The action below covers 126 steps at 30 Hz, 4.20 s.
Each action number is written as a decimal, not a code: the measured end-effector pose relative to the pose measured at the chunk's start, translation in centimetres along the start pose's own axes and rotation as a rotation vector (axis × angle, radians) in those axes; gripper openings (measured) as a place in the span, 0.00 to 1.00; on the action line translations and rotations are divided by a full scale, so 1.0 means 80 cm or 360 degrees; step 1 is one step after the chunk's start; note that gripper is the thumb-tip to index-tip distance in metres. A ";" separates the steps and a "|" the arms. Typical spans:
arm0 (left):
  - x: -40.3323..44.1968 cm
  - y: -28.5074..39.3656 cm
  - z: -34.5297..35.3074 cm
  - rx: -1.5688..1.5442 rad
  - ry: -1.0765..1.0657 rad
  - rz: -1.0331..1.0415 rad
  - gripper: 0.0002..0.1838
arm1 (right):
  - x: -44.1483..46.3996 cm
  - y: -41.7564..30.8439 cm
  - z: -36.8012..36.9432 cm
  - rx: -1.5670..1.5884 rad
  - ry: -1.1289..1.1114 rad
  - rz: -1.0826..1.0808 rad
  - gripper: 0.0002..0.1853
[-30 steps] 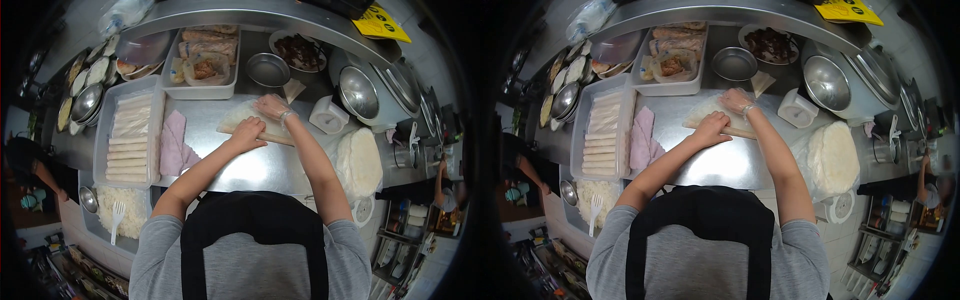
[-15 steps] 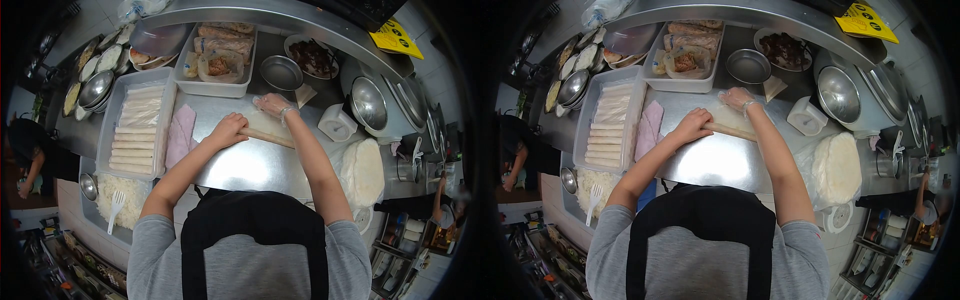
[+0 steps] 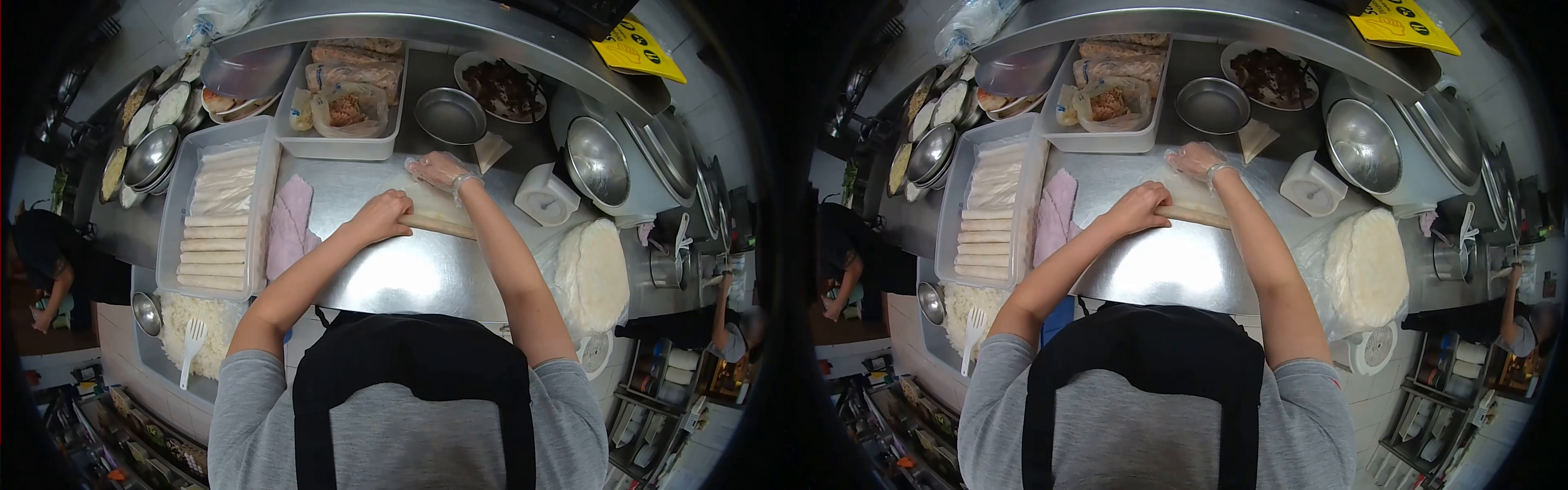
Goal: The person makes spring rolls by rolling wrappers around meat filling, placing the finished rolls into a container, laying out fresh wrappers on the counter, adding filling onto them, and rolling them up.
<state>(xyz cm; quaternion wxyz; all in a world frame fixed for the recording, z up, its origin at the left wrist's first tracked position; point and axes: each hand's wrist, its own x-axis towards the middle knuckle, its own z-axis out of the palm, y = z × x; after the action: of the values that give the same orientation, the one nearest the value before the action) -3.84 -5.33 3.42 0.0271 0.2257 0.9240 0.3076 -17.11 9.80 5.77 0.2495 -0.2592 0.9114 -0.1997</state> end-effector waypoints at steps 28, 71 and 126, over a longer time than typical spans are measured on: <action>0.035 0.032 0.056 -0.0091 0.0058 0.0055 0.17 | 0.013 0.031 0.001 0.0184 -0.0250 -0.0153 0.27; -0.012 -0.006 0.015 0.0177 0.0182 -0.0128 0.22 | -0.002 -0.011 -0.005 -0.0079 -0.0223 -0.0203 0.33; -0.078 -0.055 -0.011 -0.0661 0.0199 -0.0612 0.08 | -0.214 0.130 0.037 0.0550 0.0588 0.0098 0.11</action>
<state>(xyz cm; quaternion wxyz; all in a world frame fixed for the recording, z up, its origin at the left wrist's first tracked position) -0.22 -11.64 0.99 0.0736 0.0165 0.8669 0.4928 -6.61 27.10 4.29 0.1252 -0.1439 0.9015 -0.3886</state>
